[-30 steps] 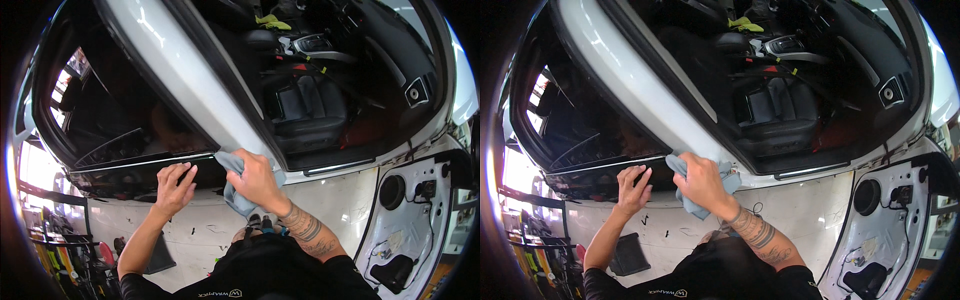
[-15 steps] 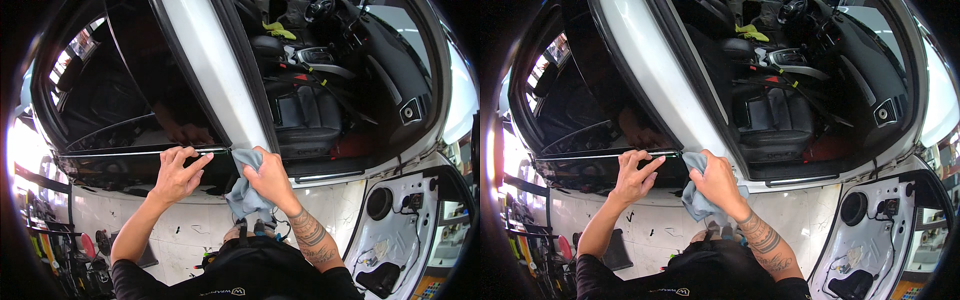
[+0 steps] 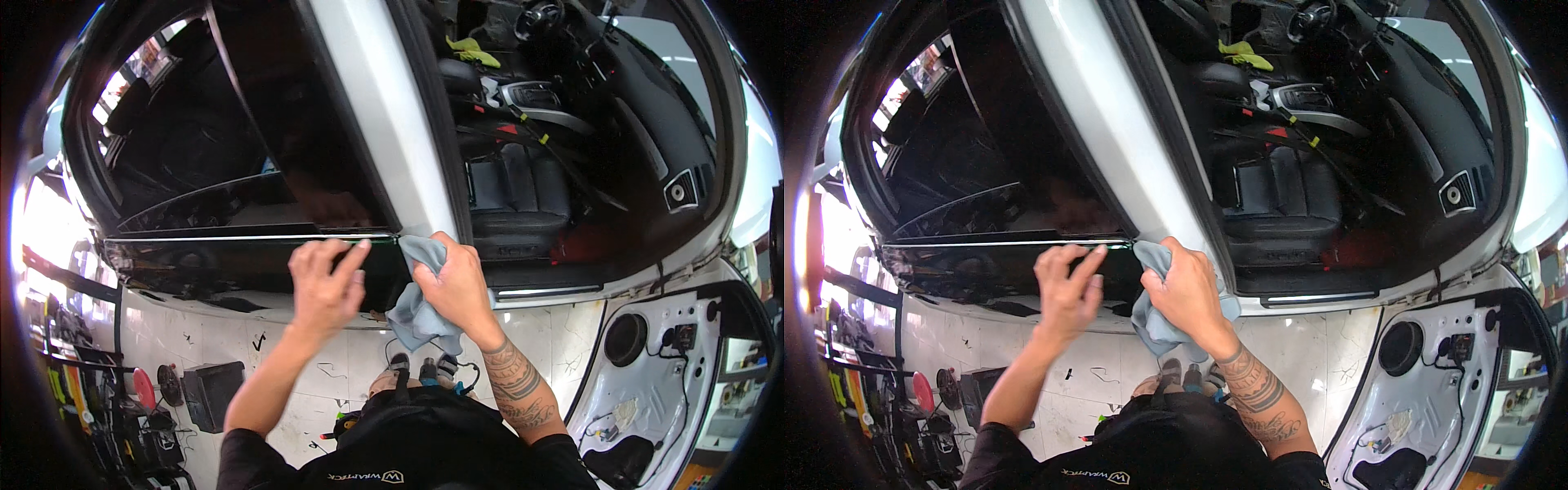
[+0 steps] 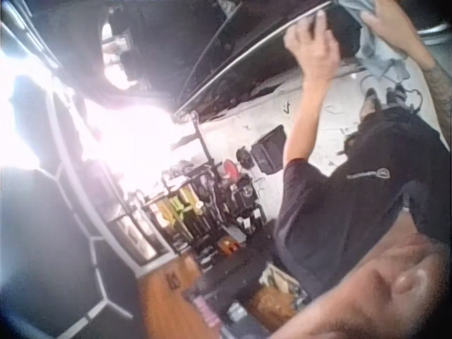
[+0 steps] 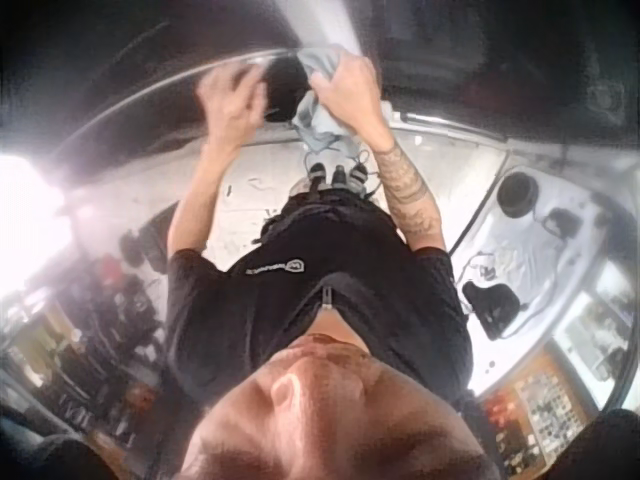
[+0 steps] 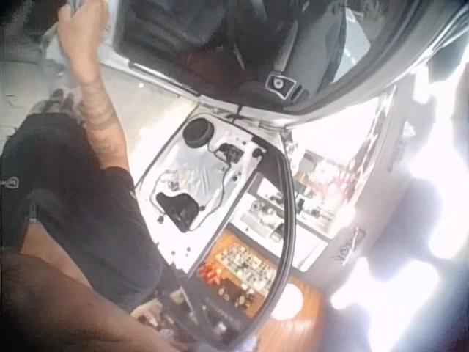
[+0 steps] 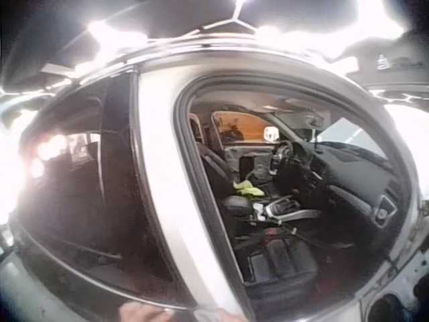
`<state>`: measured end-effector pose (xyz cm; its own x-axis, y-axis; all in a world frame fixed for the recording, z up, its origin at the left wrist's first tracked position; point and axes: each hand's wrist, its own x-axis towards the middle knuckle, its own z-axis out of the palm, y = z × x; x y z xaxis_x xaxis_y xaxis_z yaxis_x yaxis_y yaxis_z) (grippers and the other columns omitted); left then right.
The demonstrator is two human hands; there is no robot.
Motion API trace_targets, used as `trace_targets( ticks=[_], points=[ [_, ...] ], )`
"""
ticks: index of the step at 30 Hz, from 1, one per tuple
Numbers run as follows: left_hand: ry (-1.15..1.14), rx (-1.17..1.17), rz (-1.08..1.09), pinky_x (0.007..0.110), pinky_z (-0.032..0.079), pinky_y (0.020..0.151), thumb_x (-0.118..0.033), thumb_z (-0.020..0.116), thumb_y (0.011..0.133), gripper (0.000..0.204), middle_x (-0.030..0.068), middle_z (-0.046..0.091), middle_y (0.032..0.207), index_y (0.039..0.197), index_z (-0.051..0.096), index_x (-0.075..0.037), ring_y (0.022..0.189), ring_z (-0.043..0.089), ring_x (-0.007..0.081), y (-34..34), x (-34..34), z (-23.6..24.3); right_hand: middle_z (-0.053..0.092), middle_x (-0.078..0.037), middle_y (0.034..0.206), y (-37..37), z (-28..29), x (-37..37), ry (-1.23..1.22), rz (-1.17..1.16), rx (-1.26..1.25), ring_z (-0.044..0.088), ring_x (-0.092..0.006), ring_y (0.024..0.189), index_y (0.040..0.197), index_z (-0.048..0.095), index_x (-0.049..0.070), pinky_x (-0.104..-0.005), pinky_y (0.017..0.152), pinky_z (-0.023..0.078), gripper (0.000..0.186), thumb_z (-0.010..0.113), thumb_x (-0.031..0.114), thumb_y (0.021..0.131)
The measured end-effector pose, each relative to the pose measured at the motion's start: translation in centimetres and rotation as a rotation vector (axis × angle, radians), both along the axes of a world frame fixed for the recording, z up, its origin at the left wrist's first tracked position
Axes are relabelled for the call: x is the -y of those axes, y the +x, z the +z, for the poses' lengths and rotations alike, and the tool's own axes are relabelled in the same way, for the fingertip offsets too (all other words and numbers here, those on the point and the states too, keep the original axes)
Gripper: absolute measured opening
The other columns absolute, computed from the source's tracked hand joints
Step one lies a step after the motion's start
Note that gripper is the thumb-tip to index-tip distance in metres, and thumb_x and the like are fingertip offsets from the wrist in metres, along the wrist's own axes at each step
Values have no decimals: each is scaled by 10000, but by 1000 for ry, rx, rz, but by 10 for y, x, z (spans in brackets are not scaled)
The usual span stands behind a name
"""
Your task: The person uses a heat gun to warm the car's door frame and then applies a black vinyl wrap to the door edge, smoothing it with a cloth. The person works along the door frame, heating and pressing the wrap into place.
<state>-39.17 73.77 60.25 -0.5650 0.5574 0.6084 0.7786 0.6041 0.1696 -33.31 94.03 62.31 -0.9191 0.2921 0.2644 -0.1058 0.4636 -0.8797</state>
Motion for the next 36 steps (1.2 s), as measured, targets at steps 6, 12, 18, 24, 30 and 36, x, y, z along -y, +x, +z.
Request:
trace_targets(
  ticks=[6, 12, 18, 24, 30, 36],
  points=[
    [-60, 9, 14, 495, 317, 1099, -109, 721, 719, 683, 98, 516, 1273, 1377, 538, -81, 1220, 465, 298, 21, -27, -11, 636, -296, 741, -19, 3, -12, 91, 3, 40, 661, -439, 756, 938, 612, -103, -474, 712, 518, 287, 649, 111, 750],
    [2, 50, 16, 481, 359, 1089, -63, 690, 753, 586, 102, 531, 1306, 1330, 591, -99, 1240, 488, 313, 17, -11, -16, 683, -267, 859, 10, -5, -27, -128, 110, 216, 694, -392, 878, 953, 657, -69, -406, 777, 519, 258, 641, 123, 782],
    [-3, 26, -48, 475, 382, 1070, -31, 745, 719, 601, 96, 542, 1314, 1301, 615, -107, 1240, 493, 308, 11, -12, -15, 635, -278, 755, 5, 2, -14, -10, 68, 87, 629, -457, 732, 968, 640, -69, -494, 682, 492, 279, 631, 123, 765],
    [-118, -56, -236, 439, 413, 998, -59, 804, 682, 597, 85, 555, 1310, 1255, 651, -132, 1234, 497, 311, -6, -2, -10, 615, -189, 731, 63, -58, 3, 98, 5, 4, 612, -415, 703, 881, 616, -8, -454, 636, 479, 153, 665, 50, 748],
    [-316, -227, -508, 388, 407, 962, -151, 772, 731, 436, 22, 590, 1230, 1156, 686, -200, 1188, 525, 242, -22, -25, 5, 626, -129, 838, 99, -136, -23, -59, 4, -29, 620, -336, 712, 941, 666, -14, -372, 658, 492, 167, 699, 57, 792],
    [-523, -348, -619, 451, 322, 1032, -141, 681, 720, 382, -18, 583, 1139, 1097, 713, -191, 1101, 512, 204, -13, -31, -3, 661, -44, 772, 171, -182, -61, -491, -384, 261, 570, -96, 723, 971, 678, -33, -277, 675, 471, 179, 690, 115, 871]
  ],
)
